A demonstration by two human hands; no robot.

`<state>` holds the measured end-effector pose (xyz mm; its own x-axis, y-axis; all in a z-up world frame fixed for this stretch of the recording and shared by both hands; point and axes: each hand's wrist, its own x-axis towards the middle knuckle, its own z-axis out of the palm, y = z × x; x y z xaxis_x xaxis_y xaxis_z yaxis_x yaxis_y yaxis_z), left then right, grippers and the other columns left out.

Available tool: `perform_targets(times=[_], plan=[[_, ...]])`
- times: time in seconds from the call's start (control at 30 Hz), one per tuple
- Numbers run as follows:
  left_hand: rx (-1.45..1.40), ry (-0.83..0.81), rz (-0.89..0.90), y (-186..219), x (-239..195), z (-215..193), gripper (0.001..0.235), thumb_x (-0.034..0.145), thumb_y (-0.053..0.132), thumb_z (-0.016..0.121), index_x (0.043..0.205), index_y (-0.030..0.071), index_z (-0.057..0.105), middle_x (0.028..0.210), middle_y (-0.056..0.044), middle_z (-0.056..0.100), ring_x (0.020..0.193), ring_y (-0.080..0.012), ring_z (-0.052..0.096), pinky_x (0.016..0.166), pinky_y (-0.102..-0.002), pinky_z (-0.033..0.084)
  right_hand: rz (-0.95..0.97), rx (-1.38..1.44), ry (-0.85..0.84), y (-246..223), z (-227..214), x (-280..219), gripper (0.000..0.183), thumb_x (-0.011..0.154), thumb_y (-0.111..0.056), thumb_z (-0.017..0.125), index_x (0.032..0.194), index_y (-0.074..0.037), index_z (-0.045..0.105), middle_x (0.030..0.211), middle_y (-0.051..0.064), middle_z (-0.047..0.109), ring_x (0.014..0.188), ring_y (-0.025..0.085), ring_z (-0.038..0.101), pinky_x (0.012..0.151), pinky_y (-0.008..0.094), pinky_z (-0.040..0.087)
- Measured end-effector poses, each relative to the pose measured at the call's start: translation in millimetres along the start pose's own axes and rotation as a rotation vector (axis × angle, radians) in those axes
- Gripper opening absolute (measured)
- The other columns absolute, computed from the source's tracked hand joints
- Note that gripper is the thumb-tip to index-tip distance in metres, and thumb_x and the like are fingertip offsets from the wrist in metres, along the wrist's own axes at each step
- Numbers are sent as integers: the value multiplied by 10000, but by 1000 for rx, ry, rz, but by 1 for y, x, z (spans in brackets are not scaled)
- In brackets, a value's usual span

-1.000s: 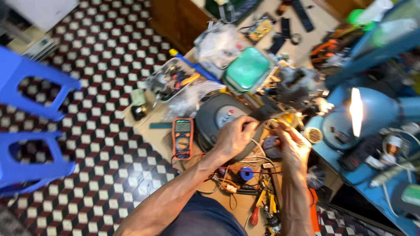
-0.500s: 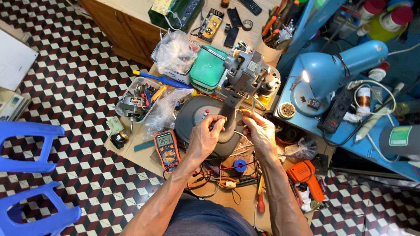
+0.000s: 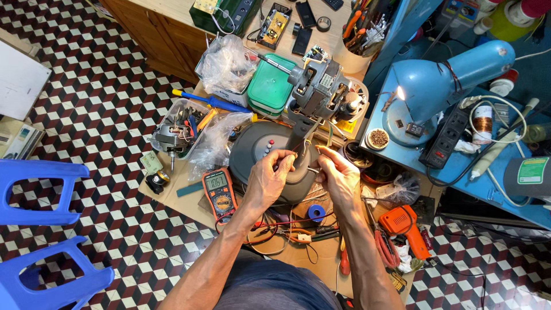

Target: The person strips and twists wires, uses a multimeter to test electrical continuity, and handles various tools on a cluttered workbench. The person also retrieves additional wires from a hanging bag and continues testing connections.

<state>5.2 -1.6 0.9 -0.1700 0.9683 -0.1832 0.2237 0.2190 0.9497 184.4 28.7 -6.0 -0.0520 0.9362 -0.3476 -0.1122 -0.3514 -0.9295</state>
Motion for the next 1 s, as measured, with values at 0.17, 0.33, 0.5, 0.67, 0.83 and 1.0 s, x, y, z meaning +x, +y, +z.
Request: perform_targets(times=[0.17,0.33,0.5,0.67,0.83,1.0], plan=[[-5,0,29,-1,1,1,287,992,279,615,1124,44,711,851,-28,749,780,-98,696,701,-266,544,-71,-35,-91,-5,9,-3,380,976,-124,638,1346,-48,671,884,60,753,616,29,531,554,176,453],[1,-12,-1,-1,2,-2,295,991,294,623,1119,46,718,844,-25,744,765,-99,681,681,-269,532,-17,-108,-91,-9,13,9,392,963,-124,638,1348,-60,676,867,64,761,587,38,523,539,189,448],[-20,-5,-1,1,3,-3,299,987,297,626,1118,46,723,850,-20,748,771,-95,689,688,-266,537,-18,-117,-118,-8,12,14,374,971,-146,646,1330,-46,684,860,69,763,582,44,532,529,196,454],[7,-18,-6,3,4,-4,302,991,301,615,1132,56,719,848,-21,746,775,-99,694,700,-269,540,-16,-141,-134,-3,12,15,356,967,-161,665,1300,-36,691,857,70,763,588,47,537,534,193,453],[28,-26,-36,4,4,-7,315,991,323,612,1127,61,725,846,-22,745,765,-110,687,693,-278,535,-10,-119,-135,-2,13,15,342,965,-166,667,1276,-27,699,864,75,772,585,55,551,525,199,451],[14,-15,-32,5,6,-6,323,984,330,614,1115,58,728,840,-26,751,769,-113,697,701,-286,545,38,-115,-136,-12,15,12,354,950,-159,669,1273,-16,701,862,83,775,578,60,555,505,199,434]])
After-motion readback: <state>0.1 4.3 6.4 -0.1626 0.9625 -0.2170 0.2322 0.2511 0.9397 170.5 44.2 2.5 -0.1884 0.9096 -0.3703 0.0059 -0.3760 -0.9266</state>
